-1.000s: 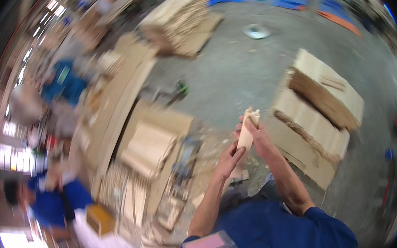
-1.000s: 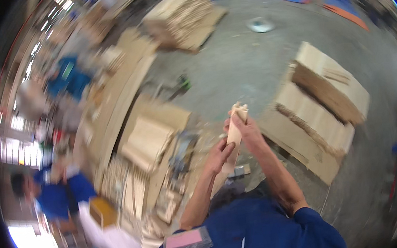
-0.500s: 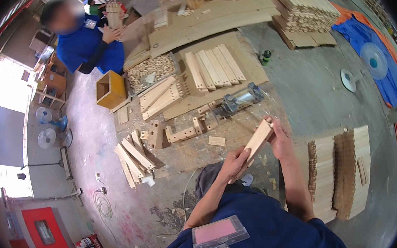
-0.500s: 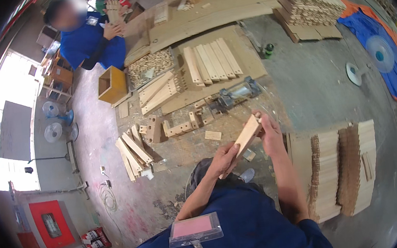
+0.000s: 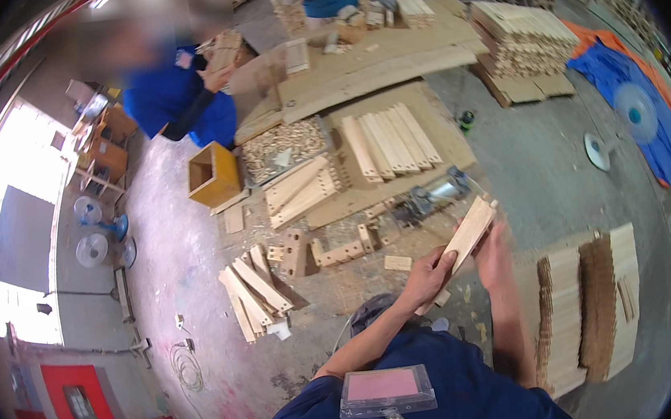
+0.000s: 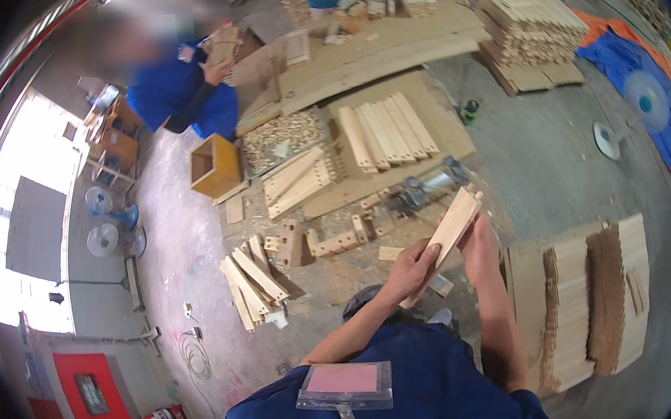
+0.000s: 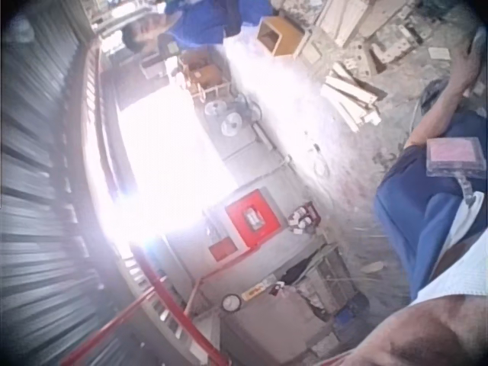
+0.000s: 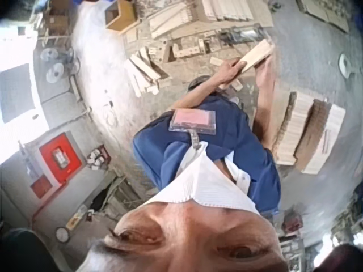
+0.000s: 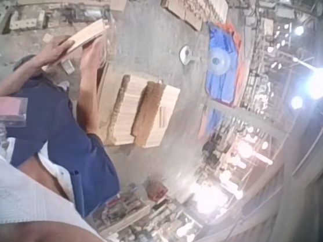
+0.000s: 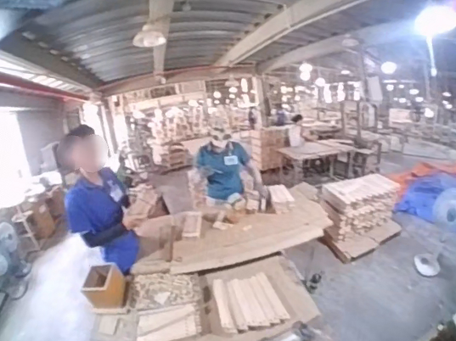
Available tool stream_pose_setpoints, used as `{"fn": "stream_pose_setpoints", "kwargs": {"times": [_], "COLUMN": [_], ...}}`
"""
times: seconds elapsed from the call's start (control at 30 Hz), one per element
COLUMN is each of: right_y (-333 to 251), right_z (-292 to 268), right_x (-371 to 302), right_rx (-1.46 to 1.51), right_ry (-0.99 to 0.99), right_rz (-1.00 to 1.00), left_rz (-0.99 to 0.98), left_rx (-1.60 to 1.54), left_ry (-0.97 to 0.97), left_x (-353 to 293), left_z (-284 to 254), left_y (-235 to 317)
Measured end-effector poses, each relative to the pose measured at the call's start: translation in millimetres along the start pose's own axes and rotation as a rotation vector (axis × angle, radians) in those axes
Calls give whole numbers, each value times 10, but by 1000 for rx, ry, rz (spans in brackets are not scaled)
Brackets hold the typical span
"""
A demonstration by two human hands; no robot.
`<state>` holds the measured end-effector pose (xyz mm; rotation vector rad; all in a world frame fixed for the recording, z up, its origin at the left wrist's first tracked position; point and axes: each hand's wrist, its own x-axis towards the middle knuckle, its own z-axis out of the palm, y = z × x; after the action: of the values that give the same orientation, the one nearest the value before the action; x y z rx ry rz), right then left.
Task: The person repeatedly picks up small wooden pieces with pre-drilled holes and assembles them by hand on a workbench. They align and press the pieces together, then place the assembled units into a stack. The process is continuous and repetitive throughout the clip.
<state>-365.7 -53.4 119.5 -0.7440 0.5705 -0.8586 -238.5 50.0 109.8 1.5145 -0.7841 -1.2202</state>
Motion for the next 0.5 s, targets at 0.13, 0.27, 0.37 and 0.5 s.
{"fn": "stream_pose_setpoints", "kwargs": {"times": [0.13,0.27,0.37,0.5], "right_y": [587,933,1190,1412], "right_z": [418,1023,1343,1452], "right_x": [200,486,671,887], "right_rx": [-265,-288,-371,-456], "right_ry": [-5,-49,-185,-251], "right_rz": [-9,149,228,284], "left_rz": [197,-50,-336,-491], "left_rx": [47,286,422,327], "left_ry": [87,111,-117,-270], "left_x": [113,-71,-589,-1263], "left_z": [-594,-1639,-2186,-2318], "left_y": [86,-441,-1193,-1573]}}
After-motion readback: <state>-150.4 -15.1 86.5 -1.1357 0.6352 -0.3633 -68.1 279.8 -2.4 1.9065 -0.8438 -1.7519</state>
